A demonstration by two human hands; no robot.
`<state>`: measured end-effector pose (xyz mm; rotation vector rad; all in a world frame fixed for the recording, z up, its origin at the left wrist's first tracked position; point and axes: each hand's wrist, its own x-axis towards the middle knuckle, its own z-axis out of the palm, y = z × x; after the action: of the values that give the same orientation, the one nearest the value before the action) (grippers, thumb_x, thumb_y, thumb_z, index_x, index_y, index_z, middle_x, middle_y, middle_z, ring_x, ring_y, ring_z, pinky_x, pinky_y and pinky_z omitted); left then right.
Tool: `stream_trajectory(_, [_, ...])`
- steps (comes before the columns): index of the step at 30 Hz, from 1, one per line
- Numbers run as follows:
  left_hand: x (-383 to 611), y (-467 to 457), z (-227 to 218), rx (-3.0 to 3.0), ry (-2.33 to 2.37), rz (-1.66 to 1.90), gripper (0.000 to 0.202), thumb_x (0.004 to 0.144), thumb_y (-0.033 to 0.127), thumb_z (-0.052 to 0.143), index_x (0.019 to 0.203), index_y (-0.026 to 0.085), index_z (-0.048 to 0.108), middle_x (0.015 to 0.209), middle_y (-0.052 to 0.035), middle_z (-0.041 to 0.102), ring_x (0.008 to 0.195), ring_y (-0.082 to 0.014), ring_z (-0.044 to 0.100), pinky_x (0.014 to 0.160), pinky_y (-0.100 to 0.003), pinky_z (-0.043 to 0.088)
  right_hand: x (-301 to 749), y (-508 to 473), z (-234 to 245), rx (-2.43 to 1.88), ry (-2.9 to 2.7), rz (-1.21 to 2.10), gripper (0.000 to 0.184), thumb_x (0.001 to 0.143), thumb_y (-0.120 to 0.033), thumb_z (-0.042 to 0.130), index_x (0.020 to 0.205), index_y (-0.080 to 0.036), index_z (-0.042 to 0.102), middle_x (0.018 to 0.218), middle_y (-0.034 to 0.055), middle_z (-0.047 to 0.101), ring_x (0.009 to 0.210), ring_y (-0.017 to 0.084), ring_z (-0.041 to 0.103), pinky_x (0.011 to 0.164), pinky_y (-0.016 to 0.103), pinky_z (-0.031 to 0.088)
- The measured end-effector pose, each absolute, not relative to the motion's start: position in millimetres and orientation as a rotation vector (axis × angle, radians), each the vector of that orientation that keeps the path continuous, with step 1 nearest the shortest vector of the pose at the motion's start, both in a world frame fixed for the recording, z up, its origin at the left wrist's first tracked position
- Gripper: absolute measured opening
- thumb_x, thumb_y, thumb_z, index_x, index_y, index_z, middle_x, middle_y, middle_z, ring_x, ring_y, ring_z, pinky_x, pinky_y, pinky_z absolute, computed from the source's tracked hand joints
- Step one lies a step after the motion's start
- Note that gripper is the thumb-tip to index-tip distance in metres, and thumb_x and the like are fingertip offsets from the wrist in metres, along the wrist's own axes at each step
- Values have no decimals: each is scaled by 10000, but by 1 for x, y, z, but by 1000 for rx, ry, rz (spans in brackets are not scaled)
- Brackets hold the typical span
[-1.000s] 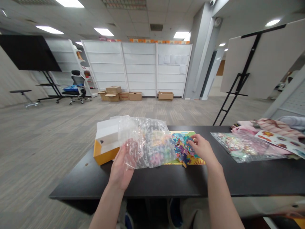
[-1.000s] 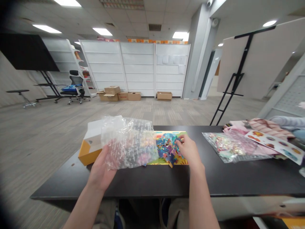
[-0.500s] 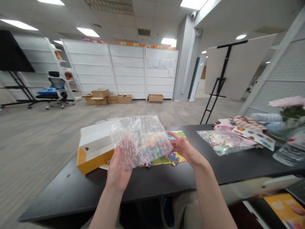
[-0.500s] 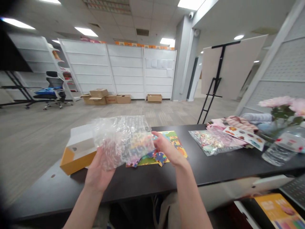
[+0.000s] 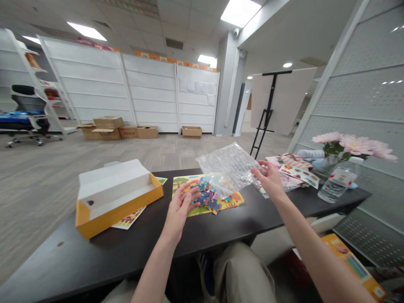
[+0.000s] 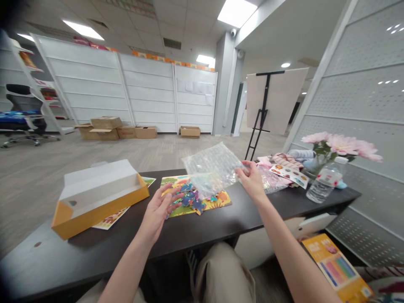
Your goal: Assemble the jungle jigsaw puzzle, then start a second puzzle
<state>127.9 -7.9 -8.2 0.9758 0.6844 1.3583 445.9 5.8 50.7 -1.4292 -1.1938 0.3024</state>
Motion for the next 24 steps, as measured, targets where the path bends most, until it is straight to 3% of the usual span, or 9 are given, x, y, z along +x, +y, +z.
stream_trajectory(5, [132,-15,-2,1045,723,1300,570,808,428,770,1287,202,558,1258,-150,683,1013,-241,719,820,-323,583,561,1,46,-1951,-1235,-184,416,789,-387,596,1104,-123,652,903,133,726,834,267,654,806,397,497])
stream_trajectory(9, [130,-18,0,1075,750,1285,548,803,447,769,1247,193,575,1222,-143,695,966,-229,725,783,-305,585,591,-16,39,-2332,-1213,-421,464,864,-329,537,1256,-92,611,1102,220,688,1043,362,616,888,465,457])
stream_trajectory(12, [126,-18,-2,1081,750,1276,540,811,474,754,1232,186,576,1216,-145,693,969,-237,723,773,-313,589,571,-23,36,-2350,-1167,-776,538,910,-368,511,1346,-55,536,1341,286,544,1237,442,472,966,545,395])
stream_trajectory(14, [122,-18,-3,1086,747,1267,536,822,488,738,1231,182,577,1219,-148,690,981,-243,719,775,-317,588,545,-18,32,-2223,-1318,-889,510,950,-354,459,1369,-71,524,1403,260,499,1292,407,420,1034,530,350])
stream_trajectory(18, [118,-21,-2,1121,747,1254,534,827,511,726,1223,179,590,1191,-147,702,973,-250,718,764,-322,583,499,9,13,-2090,-1924,-689,390,965,-361,450,1242,-169,647,1423,162,529,1314,340,406,1088,470,323])
stream_trajectory(21, [114,-23,0,1169,794,1296,505,819,516,731,1174,176,615,1140,-135,718,948,-247,720,755,-317,575,491,28,-6,-2203,-2098,-492,383,939,-229,449,1260,-182,653,1444,168,525,1309,351,419,1063,508,337])
stream_trajectory(24, [108,-23,1,1221,882,1353,460,827,506,727,1134,175,636,1060,-117,736,874,-216,716,712,-282,552,503,38,-21,-2333,-2111,-308,423,928,-148,403,1248,-182,676,1332,182,611,1246,357,480,1000,523,386])
